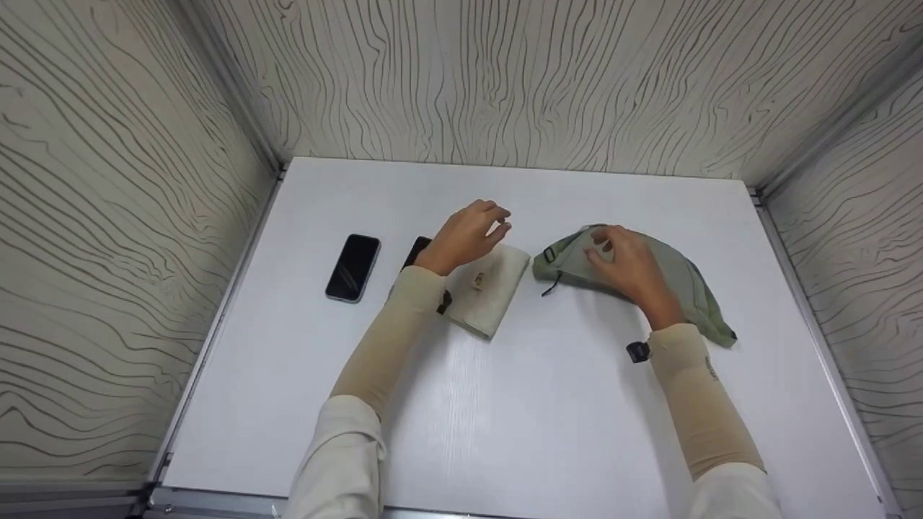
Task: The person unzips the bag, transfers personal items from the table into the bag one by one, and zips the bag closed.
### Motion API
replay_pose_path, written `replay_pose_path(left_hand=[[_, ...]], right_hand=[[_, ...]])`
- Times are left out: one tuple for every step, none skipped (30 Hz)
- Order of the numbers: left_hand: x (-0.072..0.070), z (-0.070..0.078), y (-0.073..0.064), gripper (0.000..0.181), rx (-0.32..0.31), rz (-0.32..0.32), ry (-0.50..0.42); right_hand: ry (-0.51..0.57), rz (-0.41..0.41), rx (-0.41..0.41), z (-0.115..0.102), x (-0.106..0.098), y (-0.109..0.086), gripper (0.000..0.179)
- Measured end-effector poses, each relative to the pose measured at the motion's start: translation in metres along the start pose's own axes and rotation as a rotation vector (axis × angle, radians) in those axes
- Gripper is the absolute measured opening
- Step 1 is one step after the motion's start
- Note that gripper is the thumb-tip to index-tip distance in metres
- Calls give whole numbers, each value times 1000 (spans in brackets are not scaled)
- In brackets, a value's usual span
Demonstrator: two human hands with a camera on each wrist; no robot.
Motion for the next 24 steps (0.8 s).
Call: replay_pose_path(left_hand=[[1,1,1,31,-1,0,0],[1,1,1,31,-5,-3,0],[2,1,2,32,-7,-6,0],[3,2,3,32,-7,-8,-1],[4,2,3,32,-5,-10,1],[5,3,4,32,-4,-13,-3],[5,4,5,32,-3,-14,-1],[7,4,6,32,1,-16,2],[8,5,6,32,2,-18,4],[9,5,7,32,1,-21,6],[10,5,8,32,-2,-25,5],[11,6,8,32,-4,-29,3],[12,6,9,32,-2,-31,4],[13,6,9,32,-3,-35,0],[14,7,10,33,-4,-38,-6],[16,7,10,33,-2,-41,-10],[16,8,11,33,0,-42,-12],[17,8,12,33,3,-43,-13],[18,8,12,33,5,-44,-13],[19,9,12,33,6,-46,-12],[20,9,13,33,8,-46,-11],[21,10,13,32,9,-45,-9],[21,10,14,32,9,-44,-12],[22,11,14,32,9,-41,-18]], right_hand=[[2,1,-4,0,1,0,31],[4,1,-6,-1,2,0,31],[5,-2,-8,-1,2,-1,30],[7,-4,-10,-1,3,-1,30],[8,-7,-8,-1,4,-1,31],[8,-7,-9,-1,4,-2,31],[9,-8,-8,0,5,-1,31],[10,-10,-6,0,6,-2,31],[13,-14,-3,0,7,-2,31],[13,-17,-1,0,8,-3,32],[14,-22,5,1,9,-3,32],[15,-26,8,1,10,-3,33],[16,-32,14,2,12,-3,33],[16,-38,21,2,13,-4,34],[16,-43,27,2,14,-4,34],[15,-47,32,2,14,-4,35],[15,-51,38,2,15,-4,35],[16,-53,43,1,16,-4,36],[16,-55,46,1,17,-4,35],[18,-55,51,1,17,-4,35],[17,-57,53,1,18,-5,35],[16,-57,54,1,18,-5,35],[16,-58,54,1,19,-5,35],[20,-60,54,1,19,-6,35]])
Point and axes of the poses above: each hand's wrist, its own y-axis towards the middle knuckle, its own x-axis out of the palm, z = x × y, the point moved 7 cm from there along y, towards the middle knuckle, and after that the axes turned 14 degrees about x, right-handed, at the moved point
